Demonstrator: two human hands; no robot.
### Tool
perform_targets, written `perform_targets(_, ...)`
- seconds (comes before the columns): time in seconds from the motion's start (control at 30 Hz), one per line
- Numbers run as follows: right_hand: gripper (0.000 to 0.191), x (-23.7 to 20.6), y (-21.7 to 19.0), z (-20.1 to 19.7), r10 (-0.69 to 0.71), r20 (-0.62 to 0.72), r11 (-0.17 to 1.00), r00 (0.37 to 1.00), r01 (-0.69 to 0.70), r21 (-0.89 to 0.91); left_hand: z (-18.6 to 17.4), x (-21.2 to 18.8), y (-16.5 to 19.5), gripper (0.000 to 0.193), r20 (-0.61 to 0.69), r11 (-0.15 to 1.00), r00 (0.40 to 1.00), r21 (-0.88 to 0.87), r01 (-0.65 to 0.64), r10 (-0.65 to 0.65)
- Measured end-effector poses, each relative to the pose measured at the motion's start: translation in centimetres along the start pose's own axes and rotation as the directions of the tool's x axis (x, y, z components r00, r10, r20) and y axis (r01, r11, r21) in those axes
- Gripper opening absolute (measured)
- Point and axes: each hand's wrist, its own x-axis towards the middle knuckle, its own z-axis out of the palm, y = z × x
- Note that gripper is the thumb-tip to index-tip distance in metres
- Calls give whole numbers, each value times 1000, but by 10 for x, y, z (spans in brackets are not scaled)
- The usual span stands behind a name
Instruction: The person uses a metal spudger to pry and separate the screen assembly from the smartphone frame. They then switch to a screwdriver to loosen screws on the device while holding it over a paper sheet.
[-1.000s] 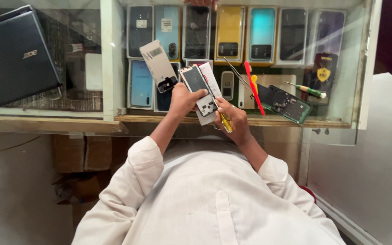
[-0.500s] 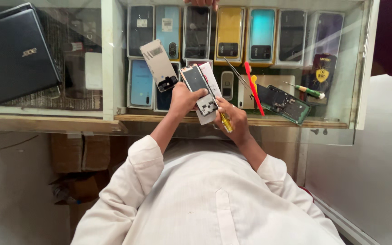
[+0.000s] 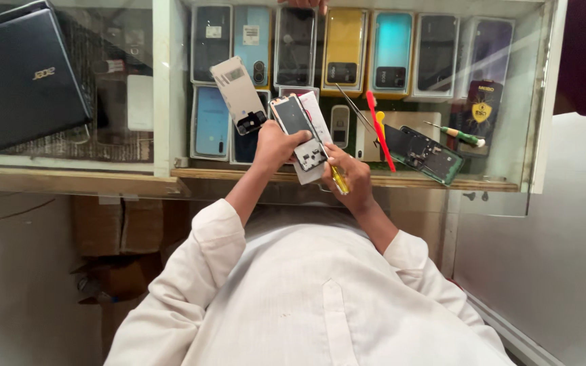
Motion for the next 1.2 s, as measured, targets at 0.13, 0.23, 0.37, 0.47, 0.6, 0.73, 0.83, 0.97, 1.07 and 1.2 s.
perform_targets(0.13,17,0,0,-1,-32,7,999,999,32,-42,-1,0,0,25,9,997,997,-10,-78,78)
perform_targets(0.23,16,1,0,-1,-24,15,1000,1000,24,-20,-2,-1,-1,26,20,999,999,19,-47,46)
perform_targets(0.37,17,2,0,-1,-12,27,1000,1000,12,-14,-2,0,-1,24,8,998,998,3,-59,59)
perform_targets(0.47,17,2,0,0,6,24,999,1000,-5,-46,-1,1,-2,25,6,999,999,-4,-48,48)
perform_targets(0.6,16,1,0,-1,0,12,1000,1000,0,-3,1,0,-3,26,4,1000,1000,-9,-11,11)
perform_targets(0.73,15,3,0,-1,-1,6,1000,1000,1,-20,0,0,-1,25,17,996,996,-15,-85,85)
perform_targets(0.83,14,3,-1,-2,55,27,998,998,-55,1,-1,-1,1,26,-1,999,1000,34,-8,8)
perform_targets(0.97,13,4,-1,-3,30,13,999,999,-30,27,-2,-2,2,25,2,999,999,9,-41,41)
perform_targets(1.07,14,4,-2,-2,33,20,999,999,-33,19,-2,-2,2,25,11,998,999,32,-49,48)
perform_targets(1.2,12,4,-3,-3,82,18,995,996,-82,50,-1,-1,2,26,10,1000,1000,-5,-28,28)
